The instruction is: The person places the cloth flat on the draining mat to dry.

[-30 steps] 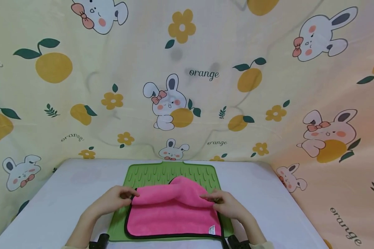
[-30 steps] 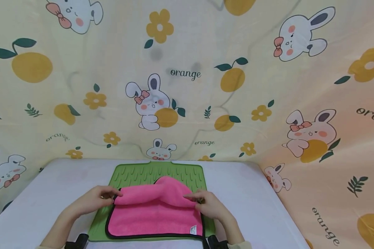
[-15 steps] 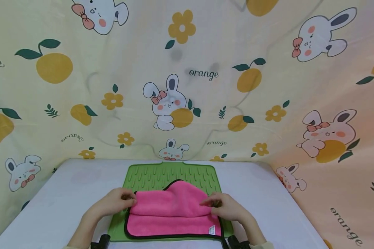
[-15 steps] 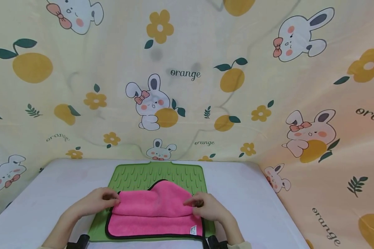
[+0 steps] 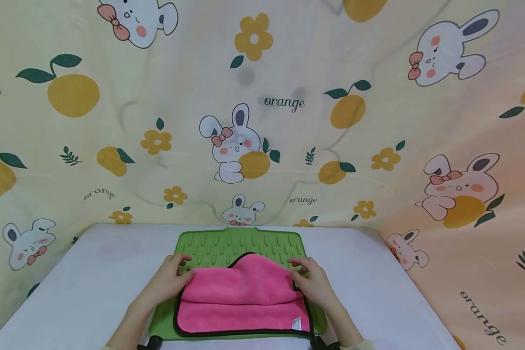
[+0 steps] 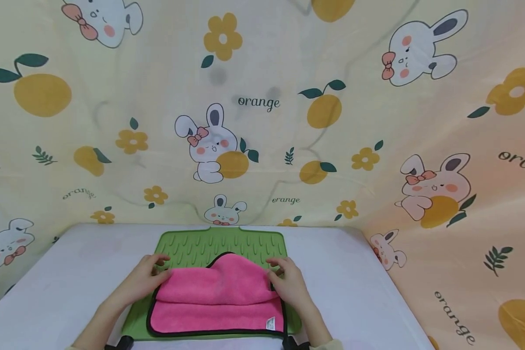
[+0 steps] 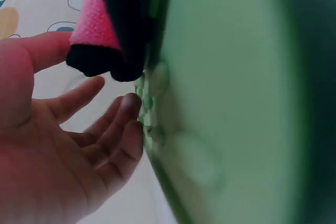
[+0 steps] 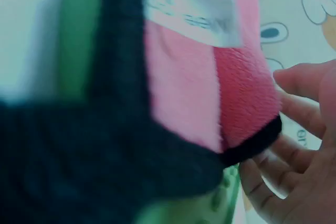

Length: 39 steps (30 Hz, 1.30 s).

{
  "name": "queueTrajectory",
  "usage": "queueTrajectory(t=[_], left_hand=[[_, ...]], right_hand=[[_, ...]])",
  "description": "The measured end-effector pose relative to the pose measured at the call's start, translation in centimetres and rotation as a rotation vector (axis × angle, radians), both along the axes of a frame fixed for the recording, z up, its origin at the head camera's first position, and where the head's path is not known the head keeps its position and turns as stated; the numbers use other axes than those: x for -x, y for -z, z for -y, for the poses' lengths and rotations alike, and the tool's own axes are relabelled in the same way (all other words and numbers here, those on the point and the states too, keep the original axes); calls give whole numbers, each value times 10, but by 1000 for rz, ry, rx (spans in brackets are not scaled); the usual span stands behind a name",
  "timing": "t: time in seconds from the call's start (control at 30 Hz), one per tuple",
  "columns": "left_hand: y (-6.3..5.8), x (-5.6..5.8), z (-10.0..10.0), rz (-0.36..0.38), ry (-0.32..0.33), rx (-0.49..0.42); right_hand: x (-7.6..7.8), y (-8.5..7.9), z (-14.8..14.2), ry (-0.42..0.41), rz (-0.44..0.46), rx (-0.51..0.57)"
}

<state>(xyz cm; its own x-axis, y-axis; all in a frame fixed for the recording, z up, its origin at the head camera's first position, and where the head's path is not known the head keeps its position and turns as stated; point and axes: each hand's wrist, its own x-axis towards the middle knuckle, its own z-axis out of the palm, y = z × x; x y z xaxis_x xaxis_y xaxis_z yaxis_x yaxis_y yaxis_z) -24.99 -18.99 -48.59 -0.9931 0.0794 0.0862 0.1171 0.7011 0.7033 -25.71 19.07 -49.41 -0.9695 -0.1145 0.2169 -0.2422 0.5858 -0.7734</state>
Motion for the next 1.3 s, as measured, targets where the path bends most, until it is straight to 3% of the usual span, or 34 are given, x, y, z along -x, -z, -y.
queueTrajectory(t=[0.13,0.3,0.53,0.8,1.13,1.3], left_hand=[[2,-2,-2,24,19,45],[2,-2,-3,30,46,51],[4,-2,-3,71,49,41],[1,-1,-4,-17,53,14],[-3,1,-4,-99,15,-78],[-2,1,-2,-172,12,-112]], right_hand=[[0,4,4,-51,51,-55],[0,7,7,-75,-2,-132],[-1,10,9,-70,-16,-133],[-1,7,8,-25,-56,-79],[0,0,7,54,-219,46],[1,-1,6,80,-258,75]])
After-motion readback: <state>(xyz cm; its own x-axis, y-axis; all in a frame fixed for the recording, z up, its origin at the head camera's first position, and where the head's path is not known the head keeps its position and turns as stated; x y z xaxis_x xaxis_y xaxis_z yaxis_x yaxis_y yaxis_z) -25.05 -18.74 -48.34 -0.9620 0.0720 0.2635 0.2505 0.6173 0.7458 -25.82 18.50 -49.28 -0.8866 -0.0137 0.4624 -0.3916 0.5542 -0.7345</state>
